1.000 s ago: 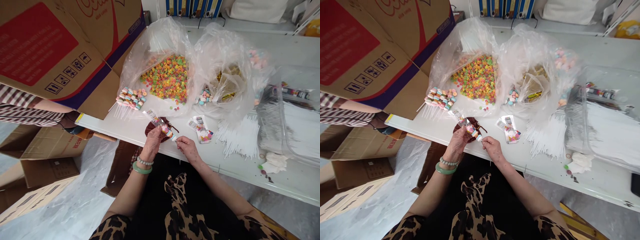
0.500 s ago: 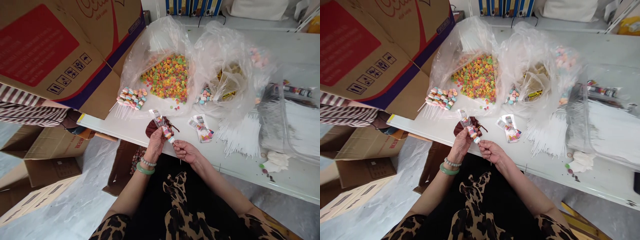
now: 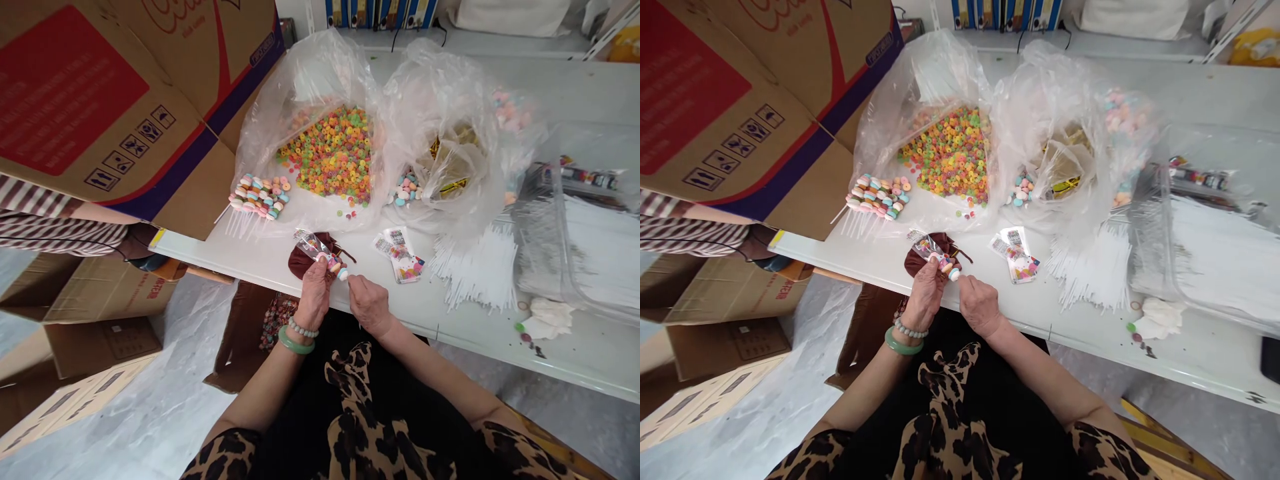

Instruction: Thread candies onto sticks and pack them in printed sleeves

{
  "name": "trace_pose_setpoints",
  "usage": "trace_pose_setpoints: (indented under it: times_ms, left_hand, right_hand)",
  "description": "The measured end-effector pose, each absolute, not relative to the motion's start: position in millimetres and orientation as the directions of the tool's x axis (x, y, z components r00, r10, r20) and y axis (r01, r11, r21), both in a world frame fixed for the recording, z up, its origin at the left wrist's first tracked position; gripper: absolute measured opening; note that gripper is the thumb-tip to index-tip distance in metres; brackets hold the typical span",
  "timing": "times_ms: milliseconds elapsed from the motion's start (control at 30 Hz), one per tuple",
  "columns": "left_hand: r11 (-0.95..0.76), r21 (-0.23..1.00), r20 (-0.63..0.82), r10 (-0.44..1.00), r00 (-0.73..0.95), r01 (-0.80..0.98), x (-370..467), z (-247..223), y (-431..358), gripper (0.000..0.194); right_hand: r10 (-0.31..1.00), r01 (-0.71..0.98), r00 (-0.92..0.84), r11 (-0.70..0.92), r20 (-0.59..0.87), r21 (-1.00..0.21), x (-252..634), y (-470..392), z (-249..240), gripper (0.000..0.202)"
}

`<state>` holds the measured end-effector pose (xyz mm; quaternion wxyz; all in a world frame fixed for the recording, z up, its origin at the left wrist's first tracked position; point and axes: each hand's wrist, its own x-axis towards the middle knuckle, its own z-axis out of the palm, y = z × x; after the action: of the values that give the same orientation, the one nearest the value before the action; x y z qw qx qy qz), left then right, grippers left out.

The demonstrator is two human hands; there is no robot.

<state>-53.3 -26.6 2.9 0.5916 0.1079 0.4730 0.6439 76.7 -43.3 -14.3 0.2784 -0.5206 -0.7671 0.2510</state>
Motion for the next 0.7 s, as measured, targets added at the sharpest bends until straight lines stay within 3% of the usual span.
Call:
trace_pose_setpoints:
  times_ms: [67,167,267,333,433,567,700]
  left_hand:
    - [0.163,0.728,-0.429,0.866,-0.257,-0.666,-49.9,4.5,-28.4,0.033]
    - [0.19,0.71,-0.455,0.859,-0.236,-0.678,-48.5,3.8,-29.5,0.035]
    - [0.282,0.694,-0.512,0.84,-0.179,-0.662,-55.7,2.0,-27.3,0.038]
    - [0.303,0.72,-0.511,0.84,-0.183,-0.624,-64.8,3.1,-24.2,0.037]
    - [0.236,0.756,-0.445,0.869,-0.215,-0.611,-79.7,9.8,-18.8,0.037]
    - [0.191,0.734,-0.426,0.877,-0.222,-0.652,-91.5,18.7,-12.9,0.03]
    - [0.142,0.781,-0.469,0.777,-0.42,-0.608,-94.8,17.5,-9.2,0.023]
  right_hand:
    - [0.96,0.551,-0.262,0.232,0.098,-0.801,74.1,-40.4,-12.7,0.021]
    - [0.969,0.238,-0.197,-0.099,-0.148,-0.966,74.0,-31.9,-10.5,0.016]
    - [0.887,-0.048,-0.227,-0.423,-0.402,-0.905,76.4,-24.9,-7.0,0.018]
    - [0.84,-0.126,-0.245,-0.522,-0.483,-0.844,78.0,-23.4,-4.0,0.022]
    - [0.846,-0.136,-0.241,-0.514,-0.475,-0.847,79.6,-24.2,-1.4,0.021]
    - [0.897,-0.013,-0.237,-0.386,-0.372,-0.922,81.4,-25.1,-4.8,0.017]
    - [0.945,0.18,-0.222,-0.203,-0.24,-0.963,83.7,-25.5,-9.4,0.016]
